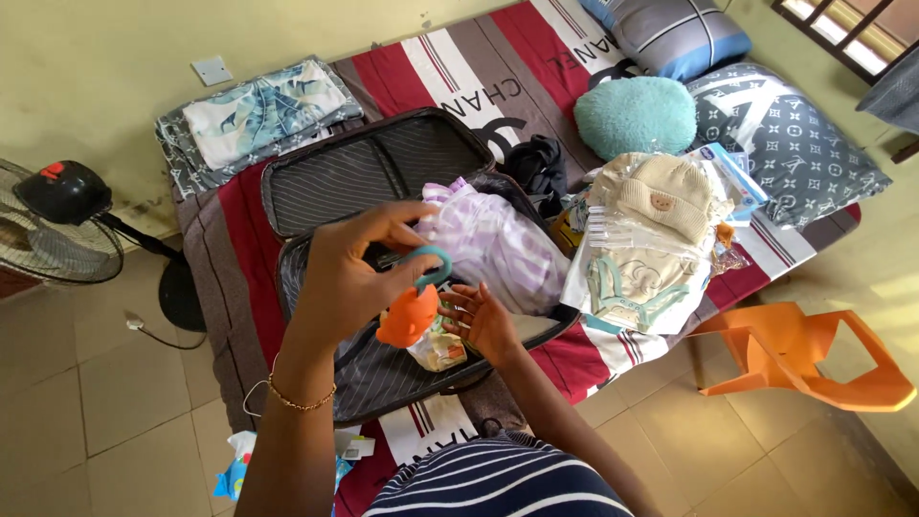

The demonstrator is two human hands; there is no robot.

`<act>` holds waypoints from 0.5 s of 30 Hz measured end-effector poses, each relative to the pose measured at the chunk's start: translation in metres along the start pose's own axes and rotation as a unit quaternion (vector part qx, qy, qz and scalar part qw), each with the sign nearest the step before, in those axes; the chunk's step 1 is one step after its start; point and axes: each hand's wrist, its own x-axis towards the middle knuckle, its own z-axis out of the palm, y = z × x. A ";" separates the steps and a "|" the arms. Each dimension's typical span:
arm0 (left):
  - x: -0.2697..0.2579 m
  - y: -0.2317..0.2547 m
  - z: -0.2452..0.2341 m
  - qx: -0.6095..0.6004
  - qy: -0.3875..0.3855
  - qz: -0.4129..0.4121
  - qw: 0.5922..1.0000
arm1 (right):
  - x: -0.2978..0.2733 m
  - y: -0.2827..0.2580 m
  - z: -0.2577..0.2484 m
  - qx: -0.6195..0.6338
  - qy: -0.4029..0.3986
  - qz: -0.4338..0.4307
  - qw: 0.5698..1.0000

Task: Pack baby items and toiletries into a suitcase.

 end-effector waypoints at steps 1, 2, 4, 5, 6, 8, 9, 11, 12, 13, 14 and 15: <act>0.000 -0.002 0.001 0.001 0.001 0.000 1.000 | -0.001 -0.002 0.001 0.000 -0.001 0.001 1.000; -0.001 -0.004 0.001 0.005 0.026 0.012 1.000 | -0.002 -0.003 0.003 -0.009 0.005 0.001 1.000; -0.001 -0.005 0.002 0.010 0.053 0.023 0.998 | -0.001 -0.002 0.001 -0.018 0.010 0.002 1.000; 0.000 -0.006 0.003 0.017 0.075 -0.021 0.997 | 0.001 0.000 -0.004 -0.017 0.012 -0.005 1.000; 0.001 -0.006 0.004 0.024 0.096 -0.065 0.993 | 0.003 0.002 -0.008 -0.015 0.015 -0.012 1.000; 0.001 -0.005 0.005 0.020 0.104 -0.067 0.992 | 0.004 0.004 -0.012 -0.018 0.012 -0.010 1.000; 0.001 -0.005 0.006 0.018 0.113 -0.069 0.991 | 0.005 0.005 -0.014 -0.020 0.008 -0.008 1.000; 0.002 -0.008 0.007 0.028 0.115 -0.063 0.991 | 0.001 0.004 -0.012 -0.010 0.016 -0.006 1.000; 0.002 -0.009 0.008 0.039 0.118 -0.058 0.991 | -0.002 0.003 -0.010 0.000 0.023 -0.003 1.000; 0.003 -0.009 0.009 0.039 0.117 -0.058 0.991 | -0.004 0.001 -0.008 0.000 0.023 -0.003 1.000; 0.004 -0.009 0.009 0.042 0.120 -0.055 0.990 | -0.005 -0.001 -0.006 -0.007 0.019 -0.003 1.000; 0.004 -0.009 0.009 0.044 0.123 -0.053 0.990 | -0.007 -0.002 -0.004 -0.014 0.015 -0.002 1.000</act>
